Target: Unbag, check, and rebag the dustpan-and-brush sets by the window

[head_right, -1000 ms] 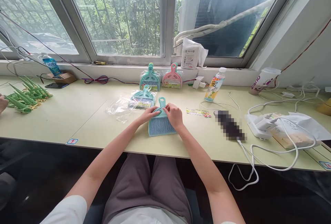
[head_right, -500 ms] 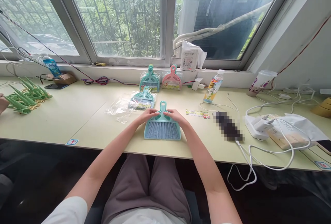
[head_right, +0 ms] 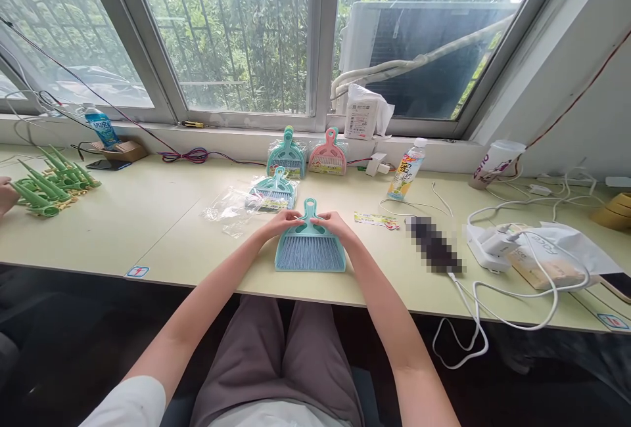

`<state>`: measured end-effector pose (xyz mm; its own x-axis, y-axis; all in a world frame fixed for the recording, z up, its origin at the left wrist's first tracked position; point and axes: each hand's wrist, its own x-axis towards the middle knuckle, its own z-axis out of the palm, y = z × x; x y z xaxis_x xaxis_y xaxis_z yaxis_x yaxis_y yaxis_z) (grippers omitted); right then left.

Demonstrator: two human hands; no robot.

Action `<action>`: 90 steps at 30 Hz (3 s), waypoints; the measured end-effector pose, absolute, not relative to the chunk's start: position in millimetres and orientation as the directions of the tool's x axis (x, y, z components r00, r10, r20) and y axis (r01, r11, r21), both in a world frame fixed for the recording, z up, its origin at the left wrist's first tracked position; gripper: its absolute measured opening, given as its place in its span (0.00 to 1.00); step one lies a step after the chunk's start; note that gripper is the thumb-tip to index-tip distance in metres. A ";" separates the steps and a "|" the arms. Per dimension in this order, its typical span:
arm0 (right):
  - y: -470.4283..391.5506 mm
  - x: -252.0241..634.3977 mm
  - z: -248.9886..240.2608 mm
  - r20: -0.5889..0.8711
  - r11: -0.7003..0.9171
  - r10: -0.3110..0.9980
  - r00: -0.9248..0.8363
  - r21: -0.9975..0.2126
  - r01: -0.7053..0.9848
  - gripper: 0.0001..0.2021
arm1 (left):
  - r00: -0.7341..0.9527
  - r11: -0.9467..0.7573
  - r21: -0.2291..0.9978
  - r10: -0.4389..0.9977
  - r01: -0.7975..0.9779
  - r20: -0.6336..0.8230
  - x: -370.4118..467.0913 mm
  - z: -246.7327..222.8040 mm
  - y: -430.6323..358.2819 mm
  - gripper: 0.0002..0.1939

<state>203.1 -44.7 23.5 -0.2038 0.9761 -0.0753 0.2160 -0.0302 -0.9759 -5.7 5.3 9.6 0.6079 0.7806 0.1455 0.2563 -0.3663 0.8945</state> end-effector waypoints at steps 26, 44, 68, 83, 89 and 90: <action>-9.9 253.5 -4.2 0.234 0.037 0.876 0.422 -0.904 0.425 0.18 | 0.526 -0.109 0.993 0.848 0.043 0.070 -10.4 9.9 5.1 0.22; -5.7 269.6 -12.4 0.285 -0.147 0.794 0.536 -0.766 0.625 0.15 | 0.325 -0.119 0.992 0.938 -0.036 0.124 -14.8 7.0 15.9 0.26; -6.4 248.8 -26.7 0.247 -0.157 0.907 0.342 -0.555 0.817 0.21 | 0.293 -0.096 0.995 0.951 -0.029 0.100 -14.4 7.9 15.3 0.23; -9.0 249.0 -17.4 0.056 -0.280 0.936 0.348 -0.481 0.831 0.22 | 0.166 -0.178 0.981 0.968 -0.074 0.188 -18.9 12.1 19.5 0.23; -10.7 252.2 -19.2 0.194 -0.256 0.895 0.402 -0.514 0.818 0.26 | 0.139 -0.193 0.978 0.969 -0.081 0.203 -19.2 8.5 22.9 0.24; -10.6 254.0 -19.6 0.215 -0.284 0.875 0.435 -0.500 0.818 0.25 | 0.133 -0.197 0.977 0.969 -0.080 0.207 -19.3 7.9 23.6 0.24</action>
<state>254.0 -10.6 -19.6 0.4346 0.8747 0.2147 0.8183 -0.2838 -0.4999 -19.3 23.6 7.9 0.1329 0.9693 0.2066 -0.0798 -0.1974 0.9771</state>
